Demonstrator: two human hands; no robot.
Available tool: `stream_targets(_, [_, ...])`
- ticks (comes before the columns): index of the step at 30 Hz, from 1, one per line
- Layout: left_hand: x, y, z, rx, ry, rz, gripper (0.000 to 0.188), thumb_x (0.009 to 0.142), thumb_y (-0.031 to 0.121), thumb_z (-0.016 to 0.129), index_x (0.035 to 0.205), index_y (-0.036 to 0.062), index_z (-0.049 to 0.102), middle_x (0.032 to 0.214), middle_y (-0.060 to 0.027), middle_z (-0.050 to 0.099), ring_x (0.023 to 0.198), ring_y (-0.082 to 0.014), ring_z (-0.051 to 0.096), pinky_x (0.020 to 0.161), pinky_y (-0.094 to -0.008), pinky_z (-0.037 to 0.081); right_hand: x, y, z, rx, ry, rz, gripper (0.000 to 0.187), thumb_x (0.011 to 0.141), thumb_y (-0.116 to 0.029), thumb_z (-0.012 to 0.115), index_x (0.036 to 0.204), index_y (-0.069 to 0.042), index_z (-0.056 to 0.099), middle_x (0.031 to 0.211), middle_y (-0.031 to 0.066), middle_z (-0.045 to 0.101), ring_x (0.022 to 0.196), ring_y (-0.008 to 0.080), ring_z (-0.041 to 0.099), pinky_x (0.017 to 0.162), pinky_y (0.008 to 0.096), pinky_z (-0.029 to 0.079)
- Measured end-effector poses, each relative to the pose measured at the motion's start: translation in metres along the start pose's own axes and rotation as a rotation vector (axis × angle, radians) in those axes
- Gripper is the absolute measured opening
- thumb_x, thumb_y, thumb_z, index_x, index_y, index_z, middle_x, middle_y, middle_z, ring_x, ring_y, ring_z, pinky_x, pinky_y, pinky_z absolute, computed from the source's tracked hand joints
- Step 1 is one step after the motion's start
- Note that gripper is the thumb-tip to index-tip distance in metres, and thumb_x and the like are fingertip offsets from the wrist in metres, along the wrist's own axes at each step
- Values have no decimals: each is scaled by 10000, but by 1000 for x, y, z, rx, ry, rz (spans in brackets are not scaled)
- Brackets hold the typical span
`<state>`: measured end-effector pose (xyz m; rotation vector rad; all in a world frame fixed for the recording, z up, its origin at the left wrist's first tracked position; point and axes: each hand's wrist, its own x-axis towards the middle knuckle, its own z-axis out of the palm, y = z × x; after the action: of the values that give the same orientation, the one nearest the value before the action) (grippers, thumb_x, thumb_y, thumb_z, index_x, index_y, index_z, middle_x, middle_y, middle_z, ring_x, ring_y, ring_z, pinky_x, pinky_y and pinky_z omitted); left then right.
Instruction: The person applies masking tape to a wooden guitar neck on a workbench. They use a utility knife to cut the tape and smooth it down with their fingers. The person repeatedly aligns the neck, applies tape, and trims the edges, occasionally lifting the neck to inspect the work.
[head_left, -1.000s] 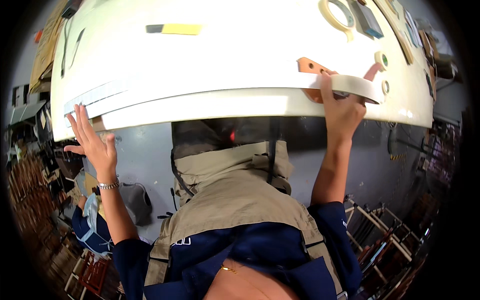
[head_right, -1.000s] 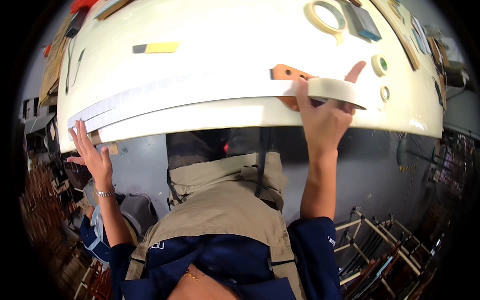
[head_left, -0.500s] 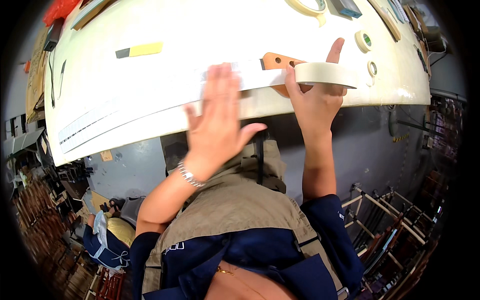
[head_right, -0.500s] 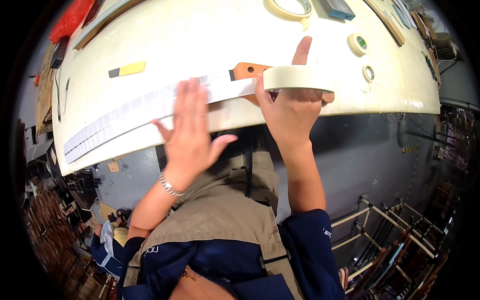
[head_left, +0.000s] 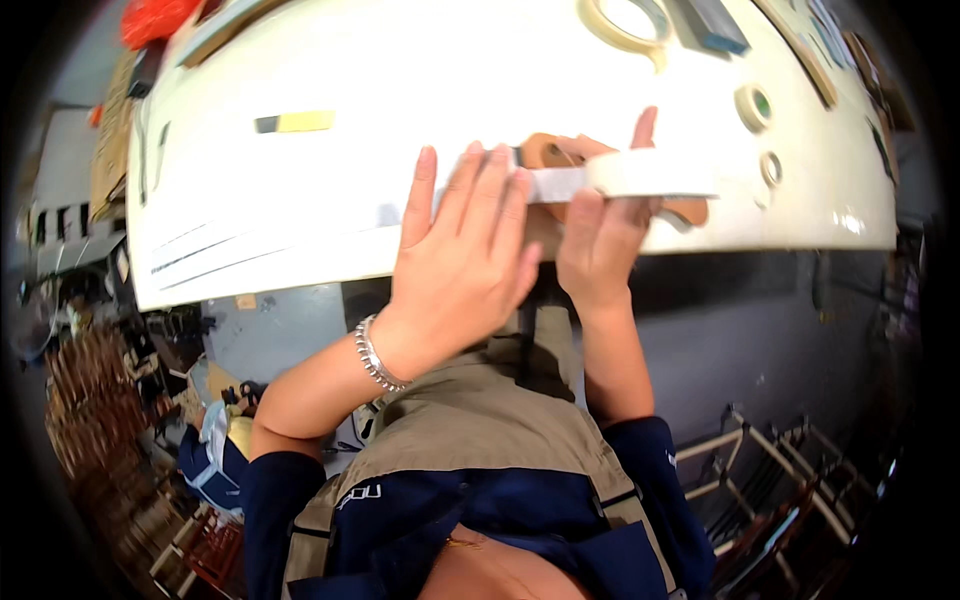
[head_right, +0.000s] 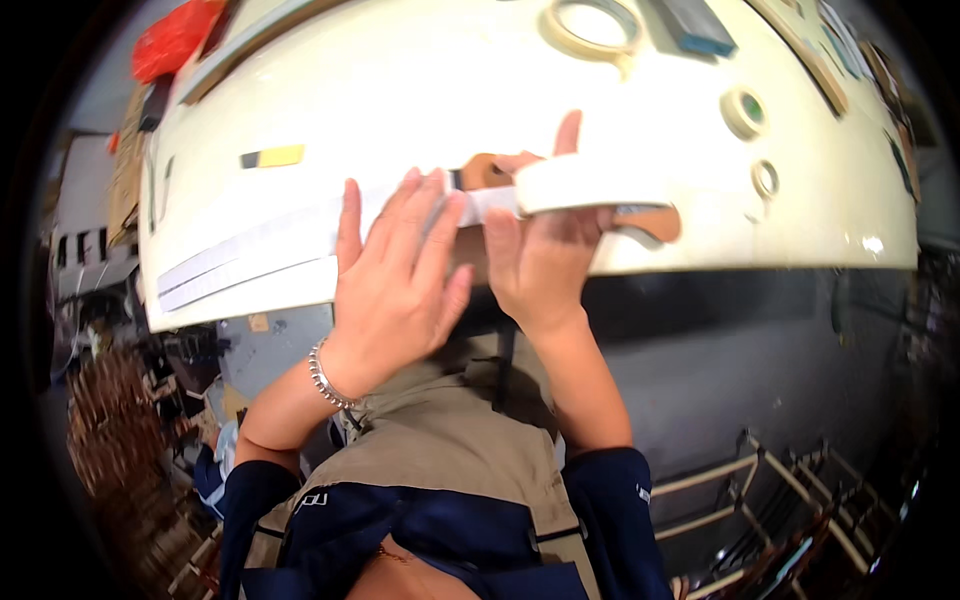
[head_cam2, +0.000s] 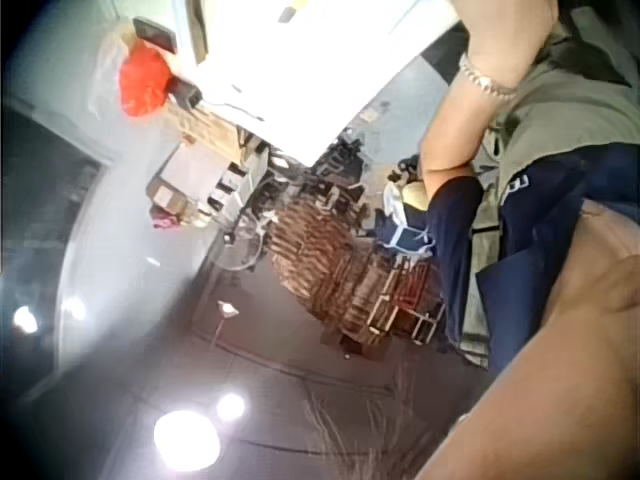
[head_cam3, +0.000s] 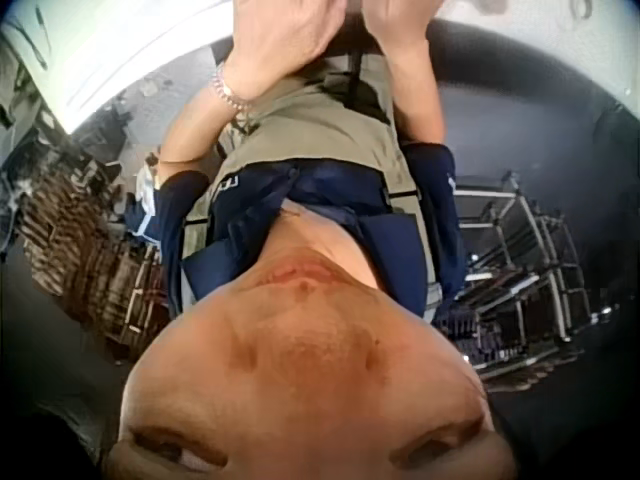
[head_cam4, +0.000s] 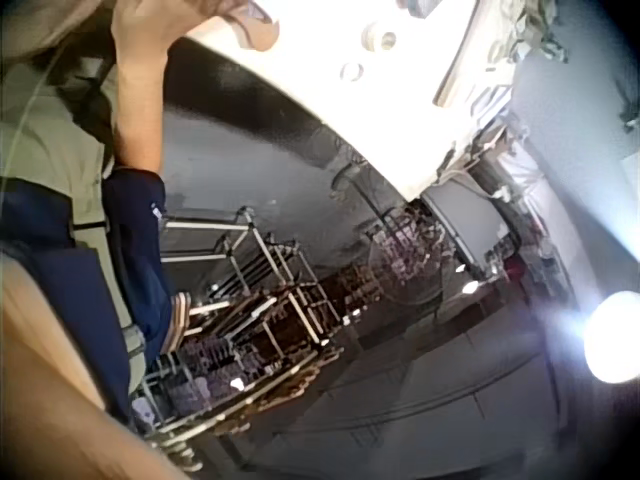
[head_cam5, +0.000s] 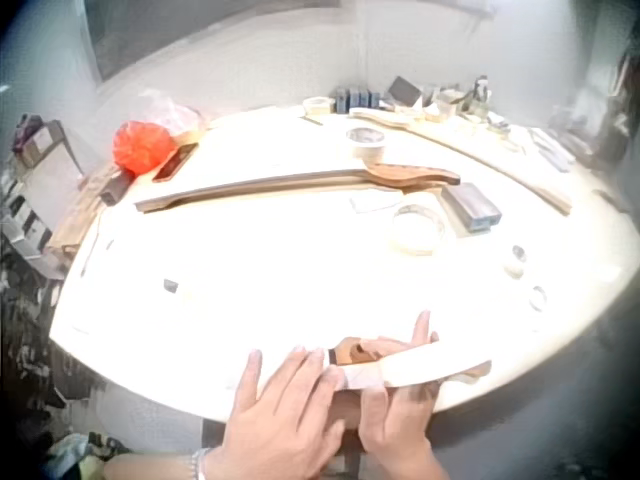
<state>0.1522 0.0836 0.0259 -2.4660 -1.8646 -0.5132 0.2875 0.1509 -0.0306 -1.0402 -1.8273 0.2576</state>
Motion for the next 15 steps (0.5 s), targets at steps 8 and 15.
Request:
stream_targets(8, [25,-123,-37,431,-229,-863,535,932,431,406,703,5,637,678,-153,624,650,-286,631,617,-366,497,1,-10,-1,93,-13,51,702,951,-493,316,1321,103,297,1022,70,624,1052,248,535,1070,444,154])
stream_targets(15, [34,-191,-36,-128,-212,-871,358,765,310,691,687,-35,641,592,-99,607,546,-134,584,508,-276,465,0,-6,0,154,-4,26,663,927,-501,378,1253,76,413,1050,80,625,1033,268,539,1057,454,178])
